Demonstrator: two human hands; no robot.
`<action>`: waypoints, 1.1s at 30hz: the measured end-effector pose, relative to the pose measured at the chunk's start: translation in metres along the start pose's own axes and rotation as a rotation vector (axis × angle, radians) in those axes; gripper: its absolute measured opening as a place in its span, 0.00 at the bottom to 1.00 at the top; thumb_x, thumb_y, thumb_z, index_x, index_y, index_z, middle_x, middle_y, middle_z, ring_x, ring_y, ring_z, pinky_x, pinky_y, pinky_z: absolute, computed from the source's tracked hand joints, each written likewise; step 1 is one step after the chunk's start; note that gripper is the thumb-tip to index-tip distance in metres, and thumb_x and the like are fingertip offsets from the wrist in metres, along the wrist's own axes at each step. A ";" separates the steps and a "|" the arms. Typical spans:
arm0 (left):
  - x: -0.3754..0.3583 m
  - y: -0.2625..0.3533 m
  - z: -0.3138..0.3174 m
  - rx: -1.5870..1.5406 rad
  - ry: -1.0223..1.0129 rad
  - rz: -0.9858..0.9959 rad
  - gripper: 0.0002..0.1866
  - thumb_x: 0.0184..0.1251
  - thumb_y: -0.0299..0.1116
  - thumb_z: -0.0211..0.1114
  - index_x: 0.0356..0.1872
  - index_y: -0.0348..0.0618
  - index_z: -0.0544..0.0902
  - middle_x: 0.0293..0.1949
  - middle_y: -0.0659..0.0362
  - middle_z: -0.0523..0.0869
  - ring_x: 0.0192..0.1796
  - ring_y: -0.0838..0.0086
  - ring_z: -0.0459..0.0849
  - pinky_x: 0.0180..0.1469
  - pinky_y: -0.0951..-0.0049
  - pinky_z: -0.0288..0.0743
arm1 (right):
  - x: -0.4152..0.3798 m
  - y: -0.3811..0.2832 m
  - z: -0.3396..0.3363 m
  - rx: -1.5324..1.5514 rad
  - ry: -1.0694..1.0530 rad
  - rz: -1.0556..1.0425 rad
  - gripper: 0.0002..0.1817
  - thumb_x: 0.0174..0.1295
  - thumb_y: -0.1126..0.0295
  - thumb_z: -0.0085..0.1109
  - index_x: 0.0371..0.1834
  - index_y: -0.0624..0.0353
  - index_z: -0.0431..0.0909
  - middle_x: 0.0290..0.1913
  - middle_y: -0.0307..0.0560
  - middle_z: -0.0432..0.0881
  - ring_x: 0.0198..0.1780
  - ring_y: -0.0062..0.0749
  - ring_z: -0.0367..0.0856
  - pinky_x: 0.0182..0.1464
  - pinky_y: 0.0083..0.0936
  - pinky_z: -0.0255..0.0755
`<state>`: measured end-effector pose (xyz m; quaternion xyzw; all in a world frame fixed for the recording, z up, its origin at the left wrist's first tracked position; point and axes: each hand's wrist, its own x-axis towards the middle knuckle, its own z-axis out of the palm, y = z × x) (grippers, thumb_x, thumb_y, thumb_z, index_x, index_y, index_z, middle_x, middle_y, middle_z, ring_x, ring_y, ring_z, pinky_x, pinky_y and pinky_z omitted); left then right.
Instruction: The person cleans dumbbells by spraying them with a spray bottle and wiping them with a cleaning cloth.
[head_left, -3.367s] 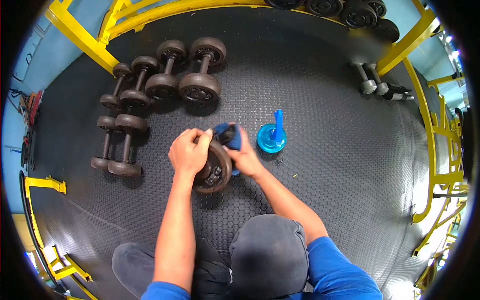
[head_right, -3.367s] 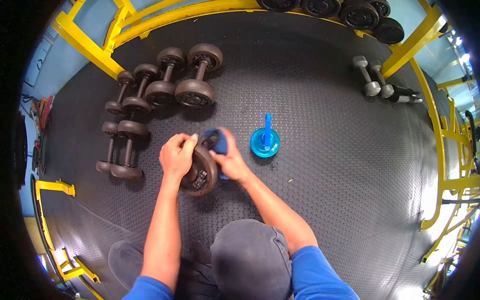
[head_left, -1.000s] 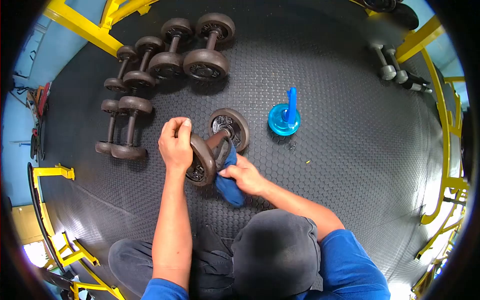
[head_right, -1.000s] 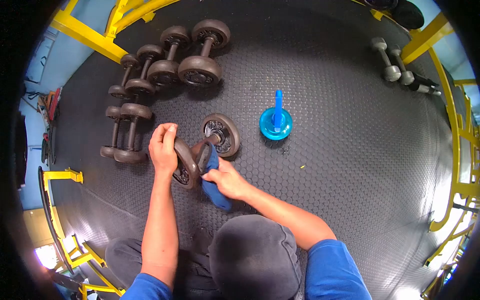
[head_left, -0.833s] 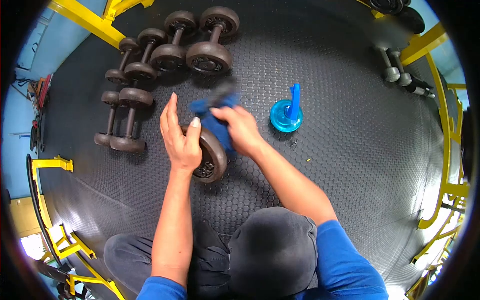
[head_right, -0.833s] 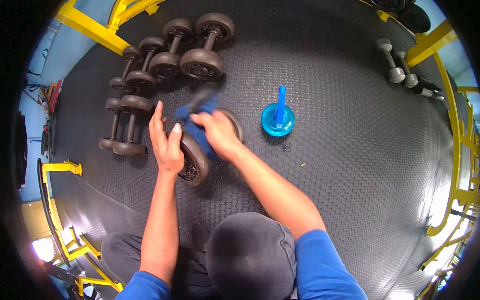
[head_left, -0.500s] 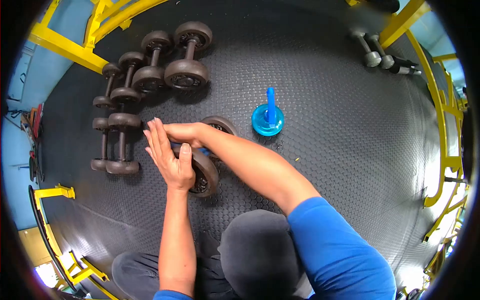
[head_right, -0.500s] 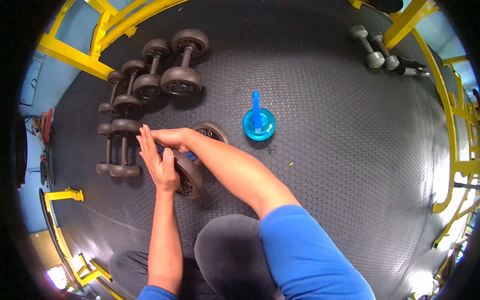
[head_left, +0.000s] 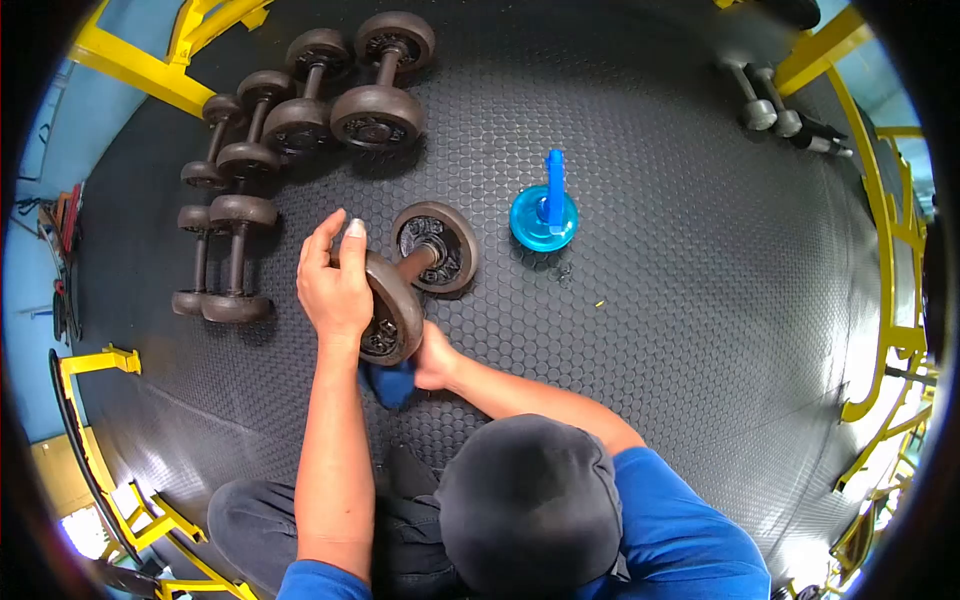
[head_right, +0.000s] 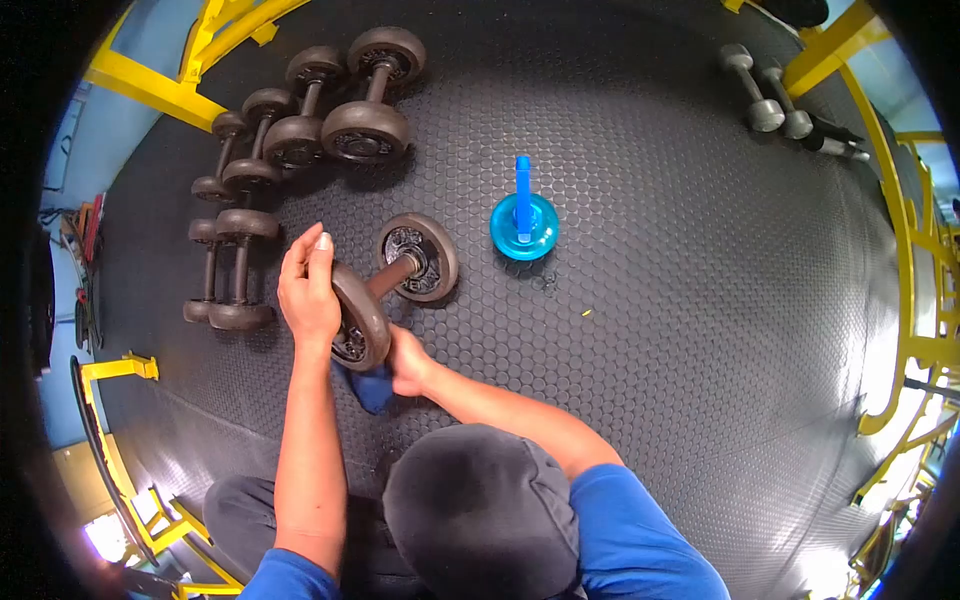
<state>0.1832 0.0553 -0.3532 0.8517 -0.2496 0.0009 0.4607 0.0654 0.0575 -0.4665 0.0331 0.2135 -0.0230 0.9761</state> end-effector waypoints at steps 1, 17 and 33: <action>-0.003 0.007 0.000 0.037 -0.027 0.009 0.20 0.67 0.46 0.66 0.50 0.42 0.86 0.46 0.51 0.87 0.46 0.61 0.86 0.50 0.66 0.77 | 0.005 -0.001 0.004 -0.088 0.062 0.097 0.16 0.69 0.61 0.54 0.50 0.61 0.81 0.48 0.47 0.86 0.48 0.32 0.83 0.56 0.34 0.75; -0.010 -0.009 -0.026 -0.074 -0.144 0.092 0.10 0.57 0.30 0.64 0.22 0.35 0.77 0.21 0.52 0.77 0.26 0.64 0.78 0.31 0.66 0.70 | -0.001 -0.108 0.033 -2.458 -0.277 -1.066 0.30 0.50 0.70 0.60 0.61 0.59 0.73 0.61 0.56 0.77 0.67 0.48 0.72 0.78 0.48 0.50; -0.012 -0.017 -0.034 -0.054 -0.128 0.210 0.08 0.59 0.29 0.62 0.25 0.34 0.78 0.23 0.55 0.78 0.27 0.70 0.78 0.33 0.70 0.70 | -0.094 -0.072 -0.005 -1.528 0.750 -0.821 0.24 0.46 0.77 0.59 0.52 0.64 0.77 0.53 0.56 0.83 0.57 0.47 0.81 0.62 0.38 0.71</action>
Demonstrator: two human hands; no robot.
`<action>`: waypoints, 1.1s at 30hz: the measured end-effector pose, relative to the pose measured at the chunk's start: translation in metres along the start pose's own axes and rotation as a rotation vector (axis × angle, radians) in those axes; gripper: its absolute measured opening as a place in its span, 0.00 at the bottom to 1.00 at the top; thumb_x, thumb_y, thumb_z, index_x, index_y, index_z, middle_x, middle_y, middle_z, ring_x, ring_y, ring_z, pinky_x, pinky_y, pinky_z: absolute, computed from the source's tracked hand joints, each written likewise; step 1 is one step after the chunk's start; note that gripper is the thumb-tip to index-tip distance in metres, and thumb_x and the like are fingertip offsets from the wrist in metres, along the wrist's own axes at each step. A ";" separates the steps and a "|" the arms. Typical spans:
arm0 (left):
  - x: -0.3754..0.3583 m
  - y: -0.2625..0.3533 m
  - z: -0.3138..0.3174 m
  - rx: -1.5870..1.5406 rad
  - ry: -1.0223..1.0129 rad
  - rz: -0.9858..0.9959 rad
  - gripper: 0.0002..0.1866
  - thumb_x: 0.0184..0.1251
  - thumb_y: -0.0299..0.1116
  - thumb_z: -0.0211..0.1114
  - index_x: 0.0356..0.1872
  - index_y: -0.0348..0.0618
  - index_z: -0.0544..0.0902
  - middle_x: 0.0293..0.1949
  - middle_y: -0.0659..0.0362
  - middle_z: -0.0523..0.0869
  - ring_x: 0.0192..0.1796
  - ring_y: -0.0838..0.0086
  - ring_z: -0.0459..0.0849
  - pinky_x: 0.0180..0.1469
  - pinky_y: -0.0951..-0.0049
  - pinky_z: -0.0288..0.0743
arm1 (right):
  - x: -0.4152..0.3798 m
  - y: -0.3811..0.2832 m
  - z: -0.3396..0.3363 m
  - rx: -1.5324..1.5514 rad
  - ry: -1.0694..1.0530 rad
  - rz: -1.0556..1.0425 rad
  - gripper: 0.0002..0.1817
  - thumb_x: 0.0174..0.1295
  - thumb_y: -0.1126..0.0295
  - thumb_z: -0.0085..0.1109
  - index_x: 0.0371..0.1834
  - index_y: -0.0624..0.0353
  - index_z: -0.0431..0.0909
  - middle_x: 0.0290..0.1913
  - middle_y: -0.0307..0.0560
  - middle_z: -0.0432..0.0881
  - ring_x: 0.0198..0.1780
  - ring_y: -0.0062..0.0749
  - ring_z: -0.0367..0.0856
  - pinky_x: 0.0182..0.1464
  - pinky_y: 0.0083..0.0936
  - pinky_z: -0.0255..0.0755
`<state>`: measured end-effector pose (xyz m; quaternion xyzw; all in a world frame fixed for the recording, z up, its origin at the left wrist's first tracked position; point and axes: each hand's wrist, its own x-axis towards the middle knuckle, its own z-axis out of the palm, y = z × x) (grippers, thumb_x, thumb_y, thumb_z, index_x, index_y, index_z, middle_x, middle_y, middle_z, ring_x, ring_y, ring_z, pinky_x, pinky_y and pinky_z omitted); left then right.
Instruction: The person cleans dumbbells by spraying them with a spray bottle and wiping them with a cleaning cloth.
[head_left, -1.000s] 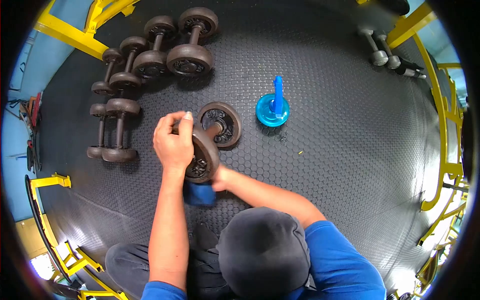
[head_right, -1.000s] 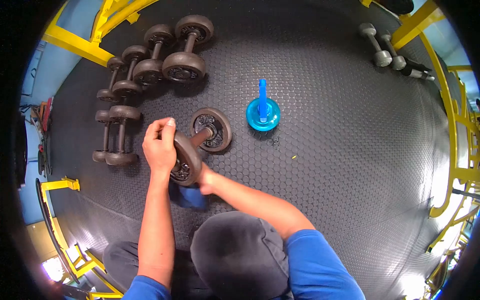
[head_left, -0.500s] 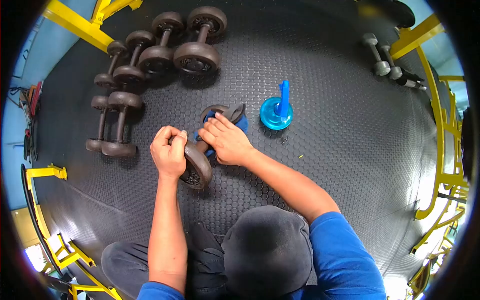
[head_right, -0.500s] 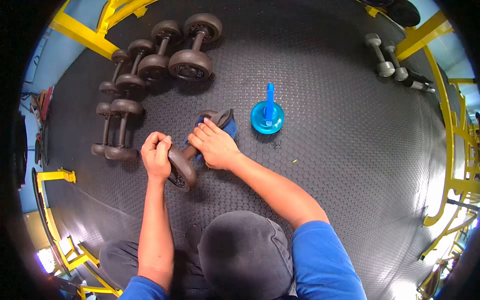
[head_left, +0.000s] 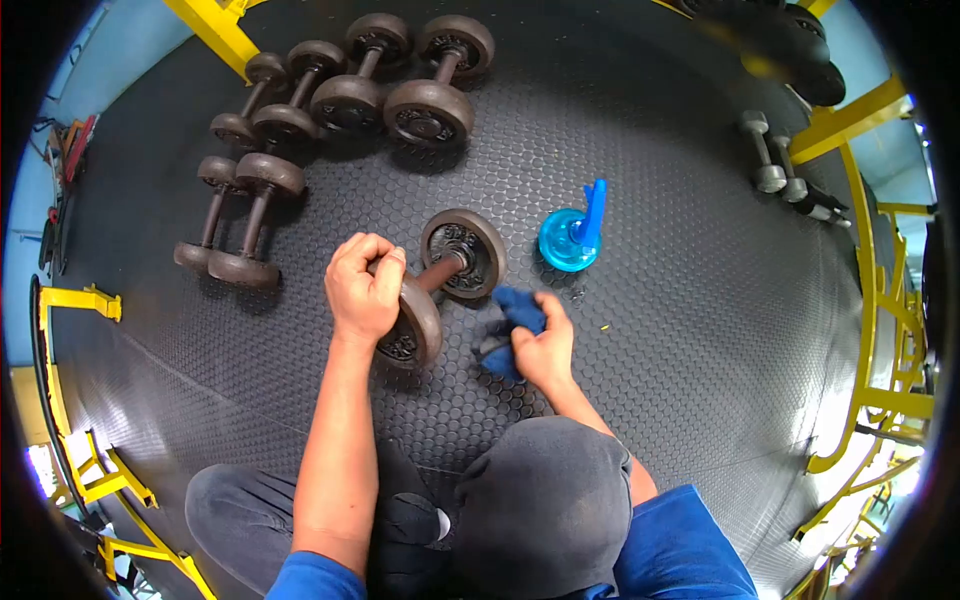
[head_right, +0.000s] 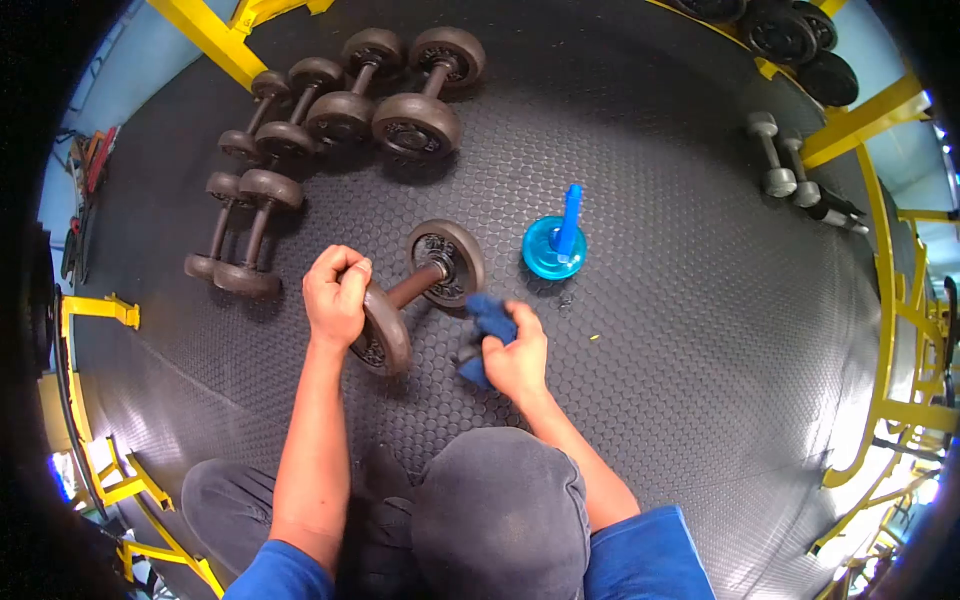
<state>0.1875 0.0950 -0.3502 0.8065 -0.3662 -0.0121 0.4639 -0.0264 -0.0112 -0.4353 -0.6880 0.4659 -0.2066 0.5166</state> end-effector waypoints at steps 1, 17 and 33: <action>0.003 0.002 0.001 -0.040 -0.020 0.015 0.06 0.59 0.27 0.60 0.28 0.34 0.80 0.25 0.57 0.80 0.29 0.72 0.79 0.35 0.71 0.71 | 0.005 -0.034 -0.018 0.103 -0.044 -0.028 0.26 0.51 0.79 0.55 0.58 0.68 0.73 0.52 0.59 0.83 0.53 0.47 0.84 0.61 0.35 0.74; 0.027 0.011 0.018 -0.036 -0.107 -0.115 0.18 0.54 0.48 0.75 0.32 0.41 0.88 0.33 0.47 0.88 0.39 0.51 0.88 0.44 0.57 0.80 | 0.082 -0.130 -0.039 0.734 -0.728 -0.101 0.41 0.74 0.37 0.34 0.65 0.67 0.75 0.64 0.58 0.78 0.65 0.44 0.75 0.70 0.41 0.61; 0.034 0.015 0.044 -0.224 0.253 -0.020 0.22 0.76 0.44 0.60 0.58 0.37 0.73 0.41 0.45 0.88 0.48 0.54 0.88 0.53 0.61 0.78 | 0.136 -0.018 -0.061 -0.160 -0.066 -0.318 0.41 0.43 0.60 0.73 0.64 0.60 0.71 0.57 0.57 0.81 0.57 0.51 0.81 0.59 0.41 0.75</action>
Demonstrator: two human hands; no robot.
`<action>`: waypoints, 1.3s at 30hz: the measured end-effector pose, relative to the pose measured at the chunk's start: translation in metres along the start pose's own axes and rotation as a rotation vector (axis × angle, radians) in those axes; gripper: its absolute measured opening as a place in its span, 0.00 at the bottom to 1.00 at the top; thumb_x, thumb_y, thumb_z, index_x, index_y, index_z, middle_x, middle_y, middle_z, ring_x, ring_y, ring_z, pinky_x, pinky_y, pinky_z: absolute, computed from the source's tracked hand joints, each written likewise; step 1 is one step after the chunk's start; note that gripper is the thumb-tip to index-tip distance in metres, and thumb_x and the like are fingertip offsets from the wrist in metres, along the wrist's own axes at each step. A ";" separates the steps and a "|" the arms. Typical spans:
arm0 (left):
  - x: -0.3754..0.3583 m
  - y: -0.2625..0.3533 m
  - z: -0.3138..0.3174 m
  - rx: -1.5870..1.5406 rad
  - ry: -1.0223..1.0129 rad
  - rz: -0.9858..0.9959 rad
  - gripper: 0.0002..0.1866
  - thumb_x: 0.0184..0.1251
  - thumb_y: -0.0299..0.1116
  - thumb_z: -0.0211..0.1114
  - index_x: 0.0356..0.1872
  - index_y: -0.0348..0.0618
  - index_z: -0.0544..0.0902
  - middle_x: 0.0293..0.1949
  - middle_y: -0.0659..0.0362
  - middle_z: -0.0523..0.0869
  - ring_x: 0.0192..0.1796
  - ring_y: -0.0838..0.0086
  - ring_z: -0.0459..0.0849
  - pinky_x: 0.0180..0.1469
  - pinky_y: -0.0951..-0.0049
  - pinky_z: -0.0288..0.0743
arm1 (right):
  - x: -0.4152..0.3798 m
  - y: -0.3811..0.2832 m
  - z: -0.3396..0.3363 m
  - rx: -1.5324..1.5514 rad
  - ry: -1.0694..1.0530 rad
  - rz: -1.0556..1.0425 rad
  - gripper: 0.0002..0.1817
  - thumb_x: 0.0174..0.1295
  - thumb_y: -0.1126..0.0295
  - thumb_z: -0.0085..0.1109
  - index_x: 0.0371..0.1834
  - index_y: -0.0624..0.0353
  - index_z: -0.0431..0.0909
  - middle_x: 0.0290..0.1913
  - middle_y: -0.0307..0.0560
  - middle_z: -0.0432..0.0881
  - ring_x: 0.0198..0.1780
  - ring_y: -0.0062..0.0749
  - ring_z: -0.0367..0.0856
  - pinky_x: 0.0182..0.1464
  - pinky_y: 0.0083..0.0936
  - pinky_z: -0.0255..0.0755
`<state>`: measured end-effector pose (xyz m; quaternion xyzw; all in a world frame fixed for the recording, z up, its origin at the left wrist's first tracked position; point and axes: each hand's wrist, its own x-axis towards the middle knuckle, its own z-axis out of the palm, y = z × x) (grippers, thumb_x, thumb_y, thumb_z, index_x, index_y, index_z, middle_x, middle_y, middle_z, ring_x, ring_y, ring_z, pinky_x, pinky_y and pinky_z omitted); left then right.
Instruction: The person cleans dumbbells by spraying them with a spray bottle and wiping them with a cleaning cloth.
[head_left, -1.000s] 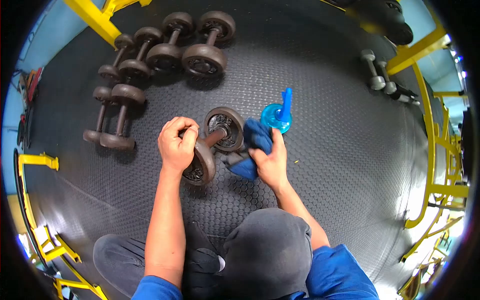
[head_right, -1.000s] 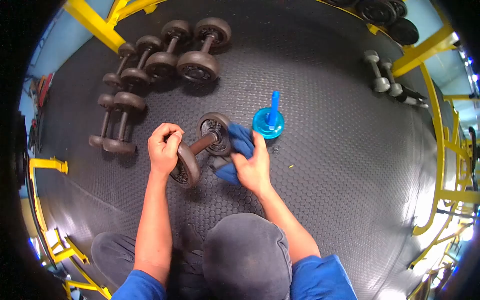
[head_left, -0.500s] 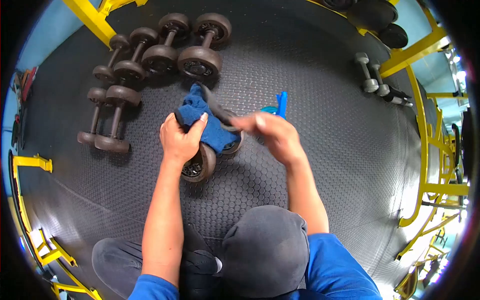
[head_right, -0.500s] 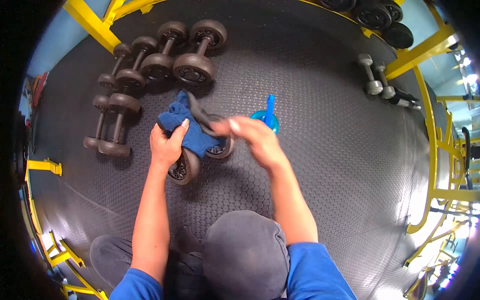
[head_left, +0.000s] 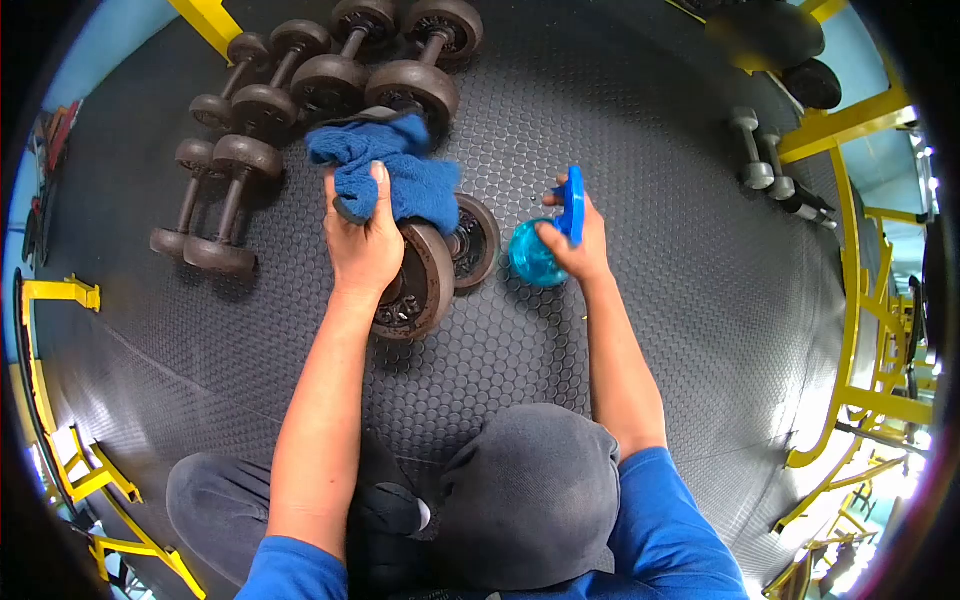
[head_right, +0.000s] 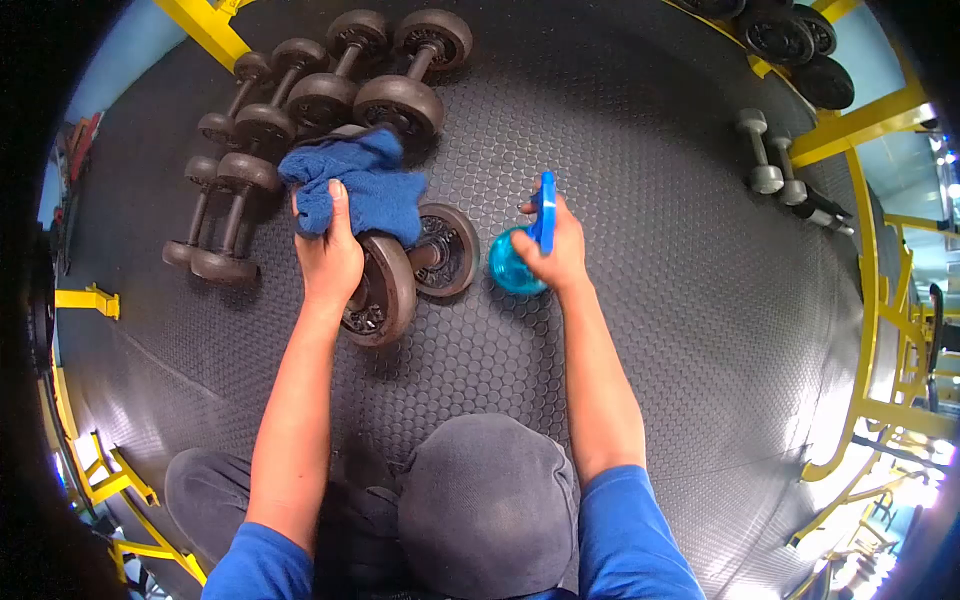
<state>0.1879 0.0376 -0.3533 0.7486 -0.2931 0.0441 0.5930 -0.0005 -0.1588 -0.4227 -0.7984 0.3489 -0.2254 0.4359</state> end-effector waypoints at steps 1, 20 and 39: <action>0.001 0.001 0.000 0.041 0.054 0.006 0.24 0.77 0.45 0.59 0.62 0.35 0.70 0.43 0.45 0.87 0.49 0.55 0.88 0.54 0.61 0.77 | -0.007 -0.005 -0.002 0.026 -0.075 -0.051 0.39 0.43 0.60 0.69 0.64 0.60 0.72 0.54 0.56 0.82 0.54 0.51 0.83 0.57 0.42 0.76; 0.007 0.012 0.012 -0.011 -0.033 -0.058 0.18 0.75 0.42 0.62 0.55 0.38 0.76 0.45 0.47 0.88 0.51 0.59 0.88 0.55 0.64 0.77 | -0.097 -0.042 0.028 -0.151 -0.502 -0.024 0.34 0.43 0.66 0.65 0.59 0.60 0.72 0.56 0.60 0.79 0.55 0.58 0.80 0.56 0.45 0.75; 0.004 0.017 0.000 0.138 -0.204 -0.050 0.20 0.70 0.53 0.64 0.42 0.44 0.85 0.40 0.51 0.86 0.45 0.53 0.86 0.48 0.59 0.78 | -0.069 -0.040 -0.057 -0.301 0.185 0.129 0.38 0.48 0.78 0.65 0.68 0.62 0.69 0.56 0.58 0.79 0.53 0.46 0.81 0.56 0.37 0.76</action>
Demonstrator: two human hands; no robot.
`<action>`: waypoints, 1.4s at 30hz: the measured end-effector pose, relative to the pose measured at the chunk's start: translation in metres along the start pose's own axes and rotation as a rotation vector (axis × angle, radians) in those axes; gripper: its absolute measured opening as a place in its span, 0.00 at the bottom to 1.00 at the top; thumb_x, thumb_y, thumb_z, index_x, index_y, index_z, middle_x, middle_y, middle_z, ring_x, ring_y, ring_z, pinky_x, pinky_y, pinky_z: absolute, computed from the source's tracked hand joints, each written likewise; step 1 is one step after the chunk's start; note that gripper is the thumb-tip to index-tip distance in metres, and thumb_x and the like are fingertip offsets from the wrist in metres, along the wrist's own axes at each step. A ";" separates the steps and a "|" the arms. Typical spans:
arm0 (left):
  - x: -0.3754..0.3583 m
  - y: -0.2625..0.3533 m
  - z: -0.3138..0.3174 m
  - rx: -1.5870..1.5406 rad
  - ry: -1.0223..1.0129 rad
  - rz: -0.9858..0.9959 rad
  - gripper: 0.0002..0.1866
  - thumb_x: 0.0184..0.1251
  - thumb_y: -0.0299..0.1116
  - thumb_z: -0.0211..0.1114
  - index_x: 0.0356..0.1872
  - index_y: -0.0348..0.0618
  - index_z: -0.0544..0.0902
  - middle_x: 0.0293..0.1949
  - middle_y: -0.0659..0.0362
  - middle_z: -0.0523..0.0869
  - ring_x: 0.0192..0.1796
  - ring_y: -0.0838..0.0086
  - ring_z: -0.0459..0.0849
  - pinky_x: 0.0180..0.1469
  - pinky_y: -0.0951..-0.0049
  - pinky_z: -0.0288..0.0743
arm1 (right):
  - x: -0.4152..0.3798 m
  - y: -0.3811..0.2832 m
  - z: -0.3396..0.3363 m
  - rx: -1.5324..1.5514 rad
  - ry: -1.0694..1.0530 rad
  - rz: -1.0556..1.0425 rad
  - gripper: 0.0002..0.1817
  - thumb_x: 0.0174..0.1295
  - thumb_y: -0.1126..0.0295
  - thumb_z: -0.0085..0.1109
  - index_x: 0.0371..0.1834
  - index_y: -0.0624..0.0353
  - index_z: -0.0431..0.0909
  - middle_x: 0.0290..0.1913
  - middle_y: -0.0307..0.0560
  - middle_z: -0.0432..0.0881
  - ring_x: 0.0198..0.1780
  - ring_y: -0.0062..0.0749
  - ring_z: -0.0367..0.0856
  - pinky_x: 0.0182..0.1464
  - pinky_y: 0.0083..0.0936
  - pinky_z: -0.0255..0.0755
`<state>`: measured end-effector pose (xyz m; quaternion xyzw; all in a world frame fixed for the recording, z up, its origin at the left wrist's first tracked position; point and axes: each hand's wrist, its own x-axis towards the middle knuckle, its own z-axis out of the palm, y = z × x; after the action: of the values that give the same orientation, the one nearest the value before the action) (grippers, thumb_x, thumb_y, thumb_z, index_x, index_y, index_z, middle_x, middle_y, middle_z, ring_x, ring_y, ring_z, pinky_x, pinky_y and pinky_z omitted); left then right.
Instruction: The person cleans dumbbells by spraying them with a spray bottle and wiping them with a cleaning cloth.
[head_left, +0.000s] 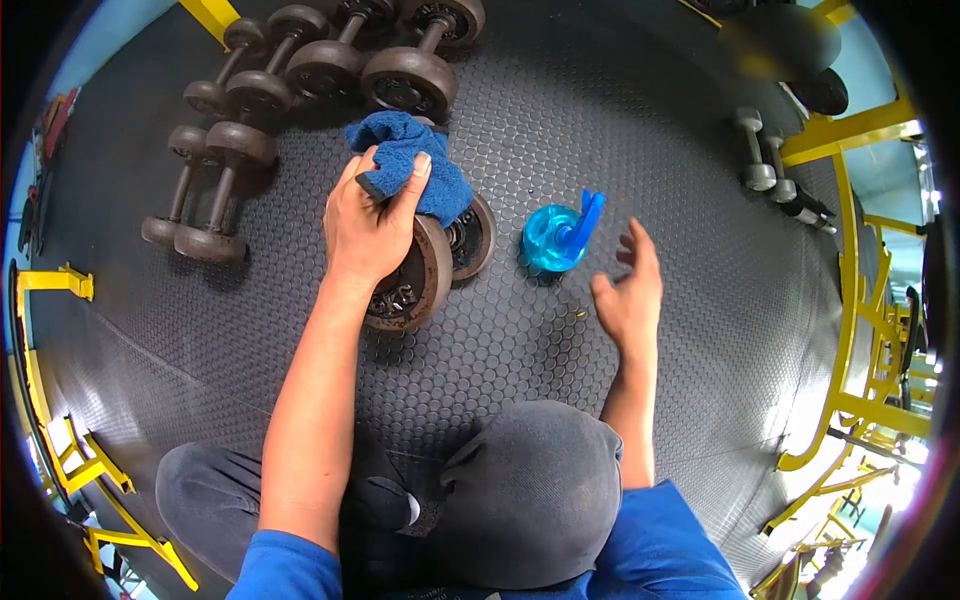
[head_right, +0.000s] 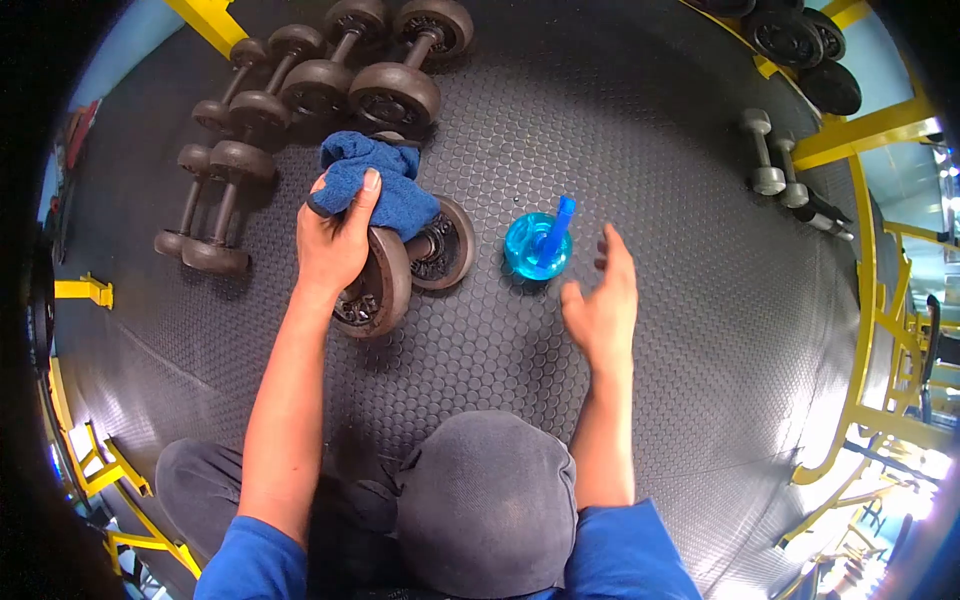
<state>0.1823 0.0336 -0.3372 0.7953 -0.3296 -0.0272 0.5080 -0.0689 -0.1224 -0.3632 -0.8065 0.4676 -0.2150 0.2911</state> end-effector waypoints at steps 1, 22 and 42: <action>0.001 -0.001 0.000 -0.004 0.003 0.009 0.20 0.70 0.52 0.64 0.42 0.44 0.85 0.40 0.51 0.86 0.45 0.53 0.87 0.47 0.59 0.78 | -0.015 -0.010 -0.001 0.084 0.119 -0.017 0.30 0.48 0.79 0.63 0.60 0.61 0.74 0.50 0.54 0.81 0.47 0.42 0.82 0.48 0.34 0.77; -0.001 0.001 -0.012 0.148 -0.155 0.076 0.15 0.58 0.42 0.73 0.38 0.41 0.88 0.30 0.55 0.82 0.32 0.69 0.79 0.36 0.71 0.71 | 0.000 -0.042 0.123 -0.117 -0.098 -0.606 0.25 0.47 0.66 0.65 0.53 0.54 0.79 0.65 0.57 0.72 0.63 0.54 0.70 0.62 0.53 0.63; -0.002 -0.005 -0.023 0.165 -0.181 -0.019 0.10 0.52 0.36 0.68 0.23 0.38 0.84 0.26 0.55 0.81 0.31 0.58 0.83 0.35 0.62 0.75 | -0.054 -0.032 0.151 -0.170 -0.275 -0.853 0.18 0.44 0.57 0.68 0.38 0.53 0.81 0.50 0.43 0.80 0.61 0.37 0.73 0.60 0.43 0.62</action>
<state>0.1919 0.0535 -0.3307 0.8319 -0.3676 -0.0764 0.4087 0.0189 -0.0215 -0.4573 -0.9690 0.0666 -0.1676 0.1689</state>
